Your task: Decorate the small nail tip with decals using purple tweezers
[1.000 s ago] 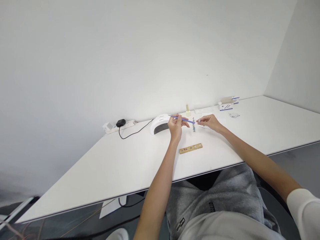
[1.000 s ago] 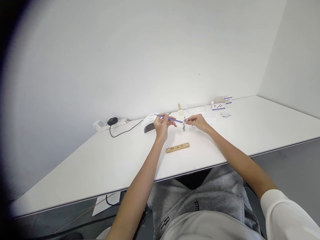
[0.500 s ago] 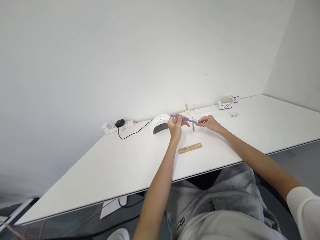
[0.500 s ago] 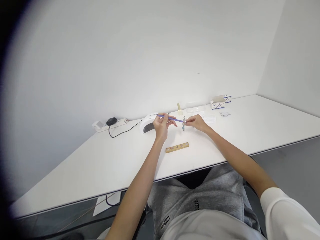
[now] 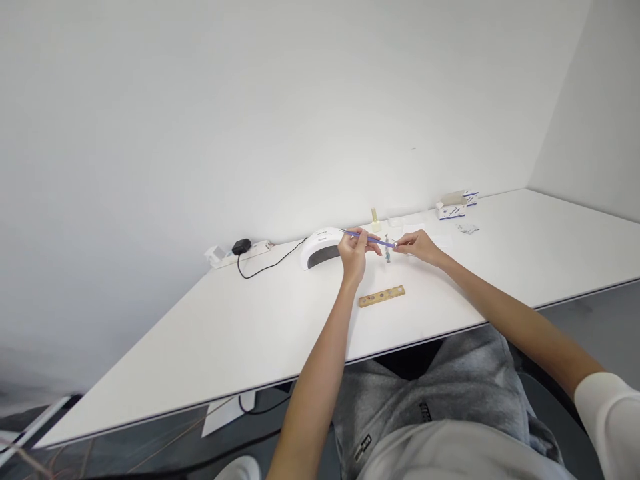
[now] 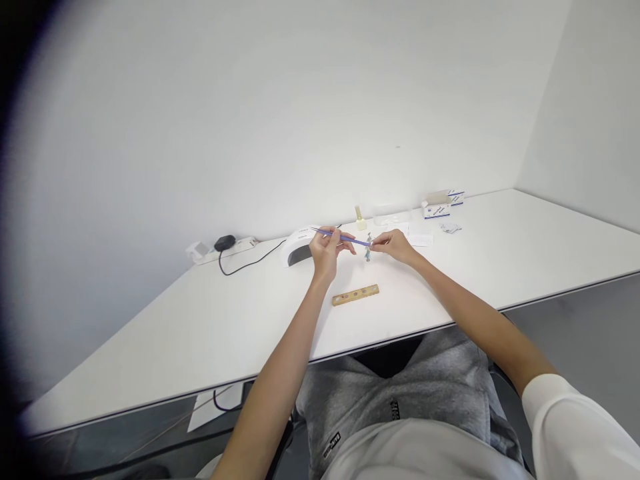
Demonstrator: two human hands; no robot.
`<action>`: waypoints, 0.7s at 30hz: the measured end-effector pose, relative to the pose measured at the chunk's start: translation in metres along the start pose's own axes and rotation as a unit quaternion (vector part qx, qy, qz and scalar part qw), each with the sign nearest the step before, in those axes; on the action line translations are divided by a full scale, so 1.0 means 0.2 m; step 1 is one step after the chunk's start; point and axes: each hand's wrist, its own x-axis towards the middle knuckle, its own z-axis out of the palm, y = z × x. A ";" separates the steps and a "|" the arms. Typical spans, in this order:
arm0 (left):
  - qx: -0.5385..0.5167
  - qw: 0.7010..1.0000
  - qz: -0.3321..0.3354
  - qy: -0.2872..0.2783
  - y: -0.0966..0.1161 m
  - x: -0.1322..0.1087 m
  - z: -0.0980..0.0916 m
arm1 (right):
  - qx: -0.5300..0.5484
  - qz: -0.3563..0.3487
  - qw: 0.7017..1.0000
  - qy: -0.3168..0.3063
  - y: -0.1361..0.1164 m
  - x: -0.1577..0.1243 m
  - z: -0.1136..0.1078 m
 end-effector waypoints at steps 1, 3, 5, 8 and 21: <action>0.000 1.000 0.000 0.000 0.00 0.00 0.00 | 0.005 0.004 1.000 0.001 0.00 0.00 0.00; 0.000 1.000 -0.001 -0.001 0.00 0.00 0.00 | 0.013 0.013 1.000 0.003 0.00 0.00 0.00; 0.001 1.000 -0.001 -0.001 -0.01 0.00 0.00 | 0.016 0.017 1.000 0.007 0.00 0.00 0.00; 0.004 1.000 -0.003 -0.002 0.00 0.00 0.00 | 0.015 0.022 1.000 0.013 0.01 0.00 0.00; 0.005 0.999 0.008 0.044 -0.02 0.03 -0.05 | -0.053 0.022 0.995 -0.084 0.07 0.00 0.01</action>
